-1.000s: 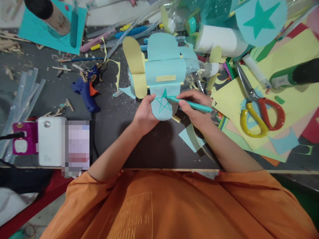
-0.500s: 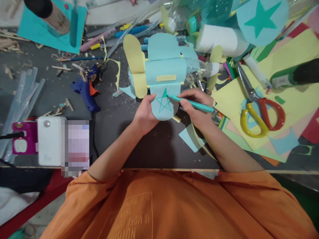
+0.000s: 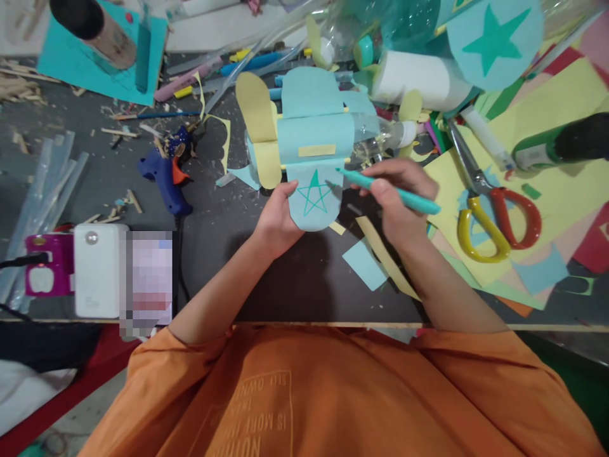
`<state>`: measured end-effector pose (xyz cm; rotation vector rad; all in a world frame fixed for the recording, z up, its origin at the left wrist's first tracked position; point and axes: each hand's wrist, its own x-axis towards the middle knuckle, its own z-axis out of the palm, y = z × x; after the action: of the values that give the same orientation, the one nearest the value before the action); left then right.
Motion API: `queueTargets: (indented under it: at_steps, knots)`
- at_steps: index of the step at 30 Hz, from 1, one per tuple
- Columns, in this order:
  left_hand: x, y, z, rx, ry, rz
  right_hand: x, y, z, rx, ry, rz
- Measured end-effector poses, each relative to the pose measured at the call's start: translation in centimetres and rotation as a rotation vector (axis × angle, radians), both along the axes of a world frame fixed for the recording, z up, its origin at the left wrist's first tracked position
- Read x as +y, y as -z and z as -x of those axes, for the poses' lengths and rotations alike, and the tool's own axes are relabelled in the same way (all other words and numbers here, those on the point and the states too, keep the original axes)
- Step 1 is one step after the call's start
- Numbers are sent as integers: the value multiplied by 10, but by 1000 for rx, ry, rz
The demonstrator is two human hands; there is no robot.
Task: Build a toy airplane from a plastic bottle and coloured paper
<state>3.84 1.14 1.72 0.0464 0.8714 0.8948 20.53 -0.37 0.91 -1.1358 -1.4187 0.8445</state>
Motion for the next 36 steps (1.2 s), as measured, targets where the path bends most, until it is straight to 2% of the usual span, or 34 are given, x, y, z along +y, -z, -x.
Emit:
queueTargets:
  at_steps: [3,6,9,11,14,19,23,28,33,36]
  knots:
    - [0,0,0,4,-22,36,4,-13,-15,113,23,-14]
    - [0,2,1,0,-27,40,7,-25,-28,111,-23,-5]
    - [-1,4,1,-18,-17,9,6,-29,-27,119,-58,49]
    - [-1,3,1,-16,-4,-7,3,-25,-17,131,-81,117]
    - [-1,3,0,-3,26,-33,-3,-9,4,80,-108,133]
    - [-1,3,0,-34,45,-86,-12,12,21,22,-88,86]
    - [-1,3,2,-39,37,-77,-14,11,20,-45,-100,79]
    - [-1,3,2,-22,45,-140,-12,7,21,-109,-154,42]
    - [-1,5,3,1,42,-84,-10,8,22,-164,-193,-12]
    - [-1,5,3,-31,55,-118,-11,8,22,-193,-193,2]
